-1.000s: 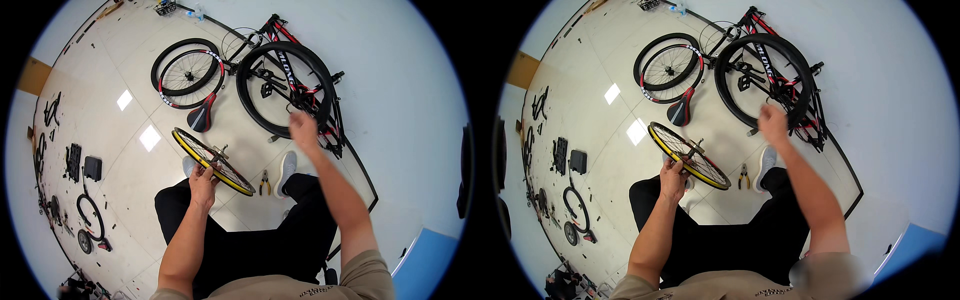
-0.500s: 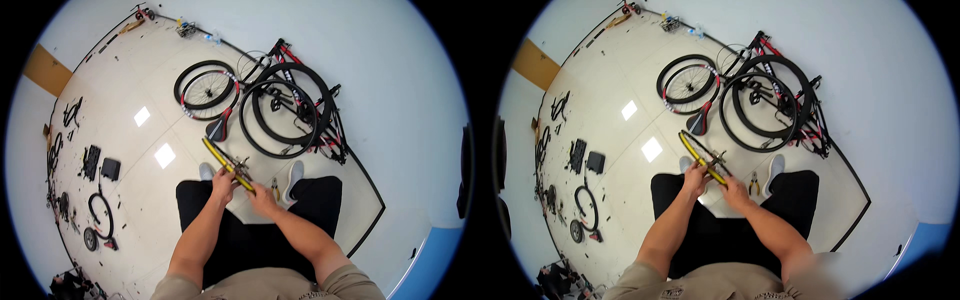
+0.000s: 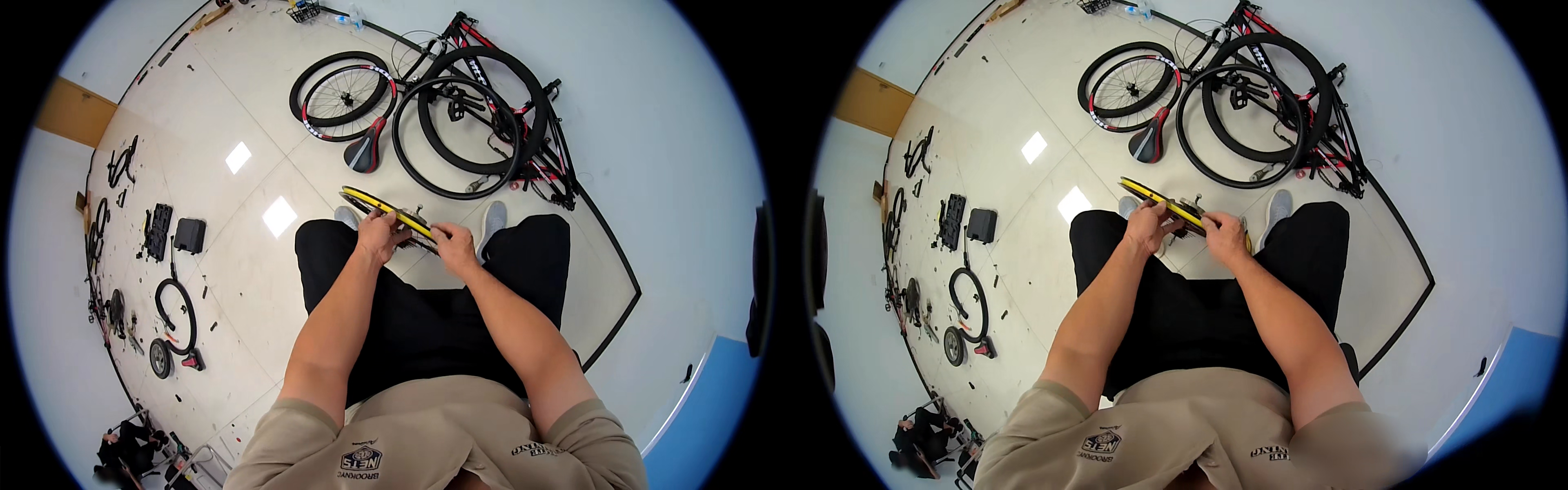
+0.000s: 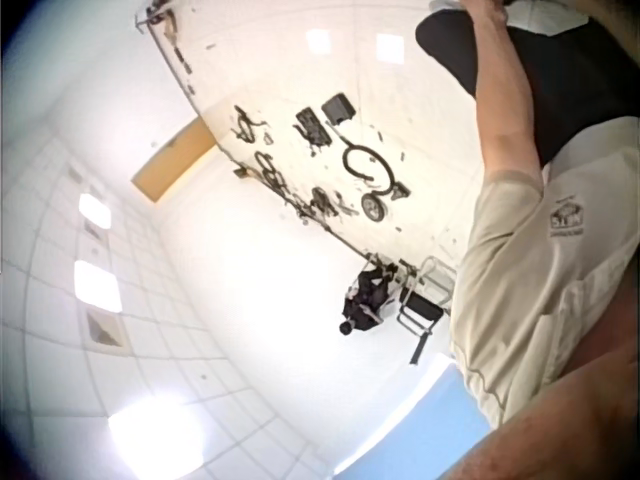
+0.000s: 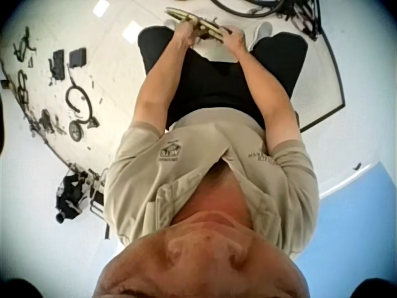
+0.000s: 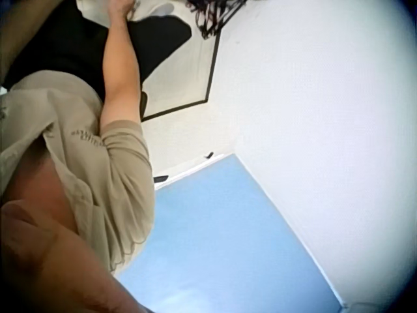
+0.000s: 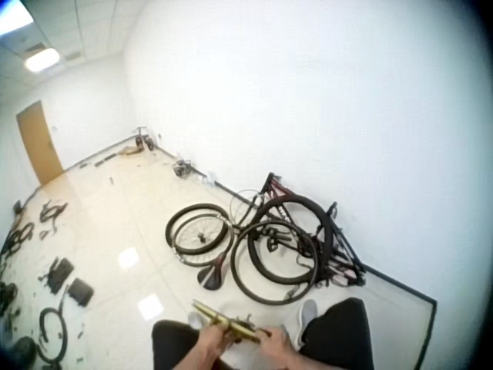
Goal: The person removes a bicycle tire from a wheel, then installs a new tire onto the same wheel. They manipulate the tire and rim by hand, seating the tire bead around the rim and adjusting it into place.
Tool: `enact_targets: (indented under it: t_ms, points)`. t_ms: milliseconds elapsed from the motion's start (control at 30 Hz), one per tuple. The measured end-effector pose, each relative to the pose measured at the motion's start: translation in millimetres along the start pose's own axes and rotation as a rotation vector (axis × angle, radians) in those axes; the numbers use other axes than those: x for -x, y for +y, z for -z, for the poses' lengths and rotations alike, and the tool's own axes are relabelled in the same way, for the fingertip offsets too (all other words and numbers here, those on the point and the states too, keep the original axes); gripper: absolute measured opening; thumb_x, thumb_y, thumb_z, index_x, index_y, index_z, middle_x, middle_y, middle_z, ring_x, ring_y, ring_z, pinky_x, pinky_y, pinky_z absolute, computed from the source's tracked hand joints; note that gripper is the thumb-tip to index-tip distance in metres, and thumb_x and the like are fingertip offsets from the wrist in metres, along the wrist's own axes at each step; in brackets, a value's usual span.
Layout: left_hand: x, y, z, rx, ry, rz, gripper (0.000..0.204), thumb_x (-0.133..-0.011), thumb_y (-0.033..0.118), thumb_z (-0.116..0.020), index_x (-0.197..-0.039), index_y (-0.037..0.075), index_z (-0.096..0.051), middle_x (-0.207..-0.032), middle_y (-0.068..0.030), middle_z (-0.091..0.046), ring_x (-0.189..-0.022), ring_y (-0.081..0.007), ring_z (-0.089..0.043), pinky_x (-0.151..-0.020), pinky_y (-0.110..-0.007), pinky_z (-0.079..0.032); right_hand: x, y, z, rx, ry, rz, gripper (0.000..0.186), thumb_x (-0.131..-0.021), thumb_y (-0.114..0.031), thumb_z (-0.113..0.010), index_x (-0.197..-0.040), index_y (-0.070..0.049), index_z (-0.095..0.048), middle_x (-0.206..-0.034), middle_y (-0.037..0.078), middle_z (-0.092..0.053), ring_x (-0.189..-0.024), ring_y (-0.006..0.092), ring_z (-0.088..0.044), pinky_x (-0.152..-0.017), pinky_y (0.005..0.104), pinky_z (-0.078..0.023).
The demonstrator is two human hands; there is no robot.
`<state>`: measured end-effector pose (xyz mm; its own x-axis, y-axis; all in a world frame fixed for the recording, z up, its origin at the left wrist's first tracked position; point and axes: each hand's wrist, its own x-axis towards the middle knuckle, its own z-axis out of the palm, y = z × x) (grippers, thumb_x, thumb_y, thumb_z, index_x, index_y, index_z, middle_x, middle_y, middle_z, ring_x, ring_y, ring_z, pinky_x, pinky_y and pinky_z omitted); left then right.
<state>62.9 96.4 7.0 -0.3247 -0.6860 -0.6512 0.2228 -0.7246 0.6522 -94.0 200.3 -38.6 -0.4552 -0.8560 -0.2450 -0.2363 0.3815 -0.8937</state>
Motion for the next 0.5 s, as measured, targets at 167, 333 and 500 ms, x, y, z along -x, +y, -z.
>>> enact_targets:
  t_ms: [167,333,500]
  points:
    - [-6,2,7,-0.020,0.097,0.001,0.025,-0.104,0.011,-0.047,-0.128,0.003,-0.048,-0.114,-0.0091,-0.056,-0.109,-0.0259,-0.059,-0.102,-0.055,-0.050,-11,-2,22,-0.115,0.265,-0.037,0.017,-0.090,-0.006,-0.065,-0.104,-0.001,-0.073,-0.097,0.011,-0.075,-0.090,0.0195,-0.070,-0.082,0.0312,-0.054]
    - [-22,4,18,-0.057,0.173,-0.055,0.025,-0.105,0.020,-0.049,-0.127,0.010,-0.050,-0.111,-0.0043,-0.057,-0.099,-0.0208,-0.056,-0.092,-0.047,-0.046,-18,-6,52,-0.407,0.319,-0.348,0.019,-0.084,-0.002,-0.066,-0.102,0.001,-0.072,-0.090,0.009,-0.071,-0.073,0.0167,-0.065,-0.066,0.0291,-0.052]
    - [-30,23,21,0.053,0.158,-0.110,0.037,-0.100,0.017,-0.057,-0.134,0.010,-0.045,-0.109,-0.0050,-0.058,-0.098,-0.0222,-0.055,-0.094,-0.050,-0.045,-11,-11,51,-0.410,0.150,-0.445,0.020,-0.083,-0.002,-0.066,-0.102,0.003,-0.071,-0.087,0.009,-0.070,-0.066,0.0164,-0.064,-0.055,0.0298,-0.050]
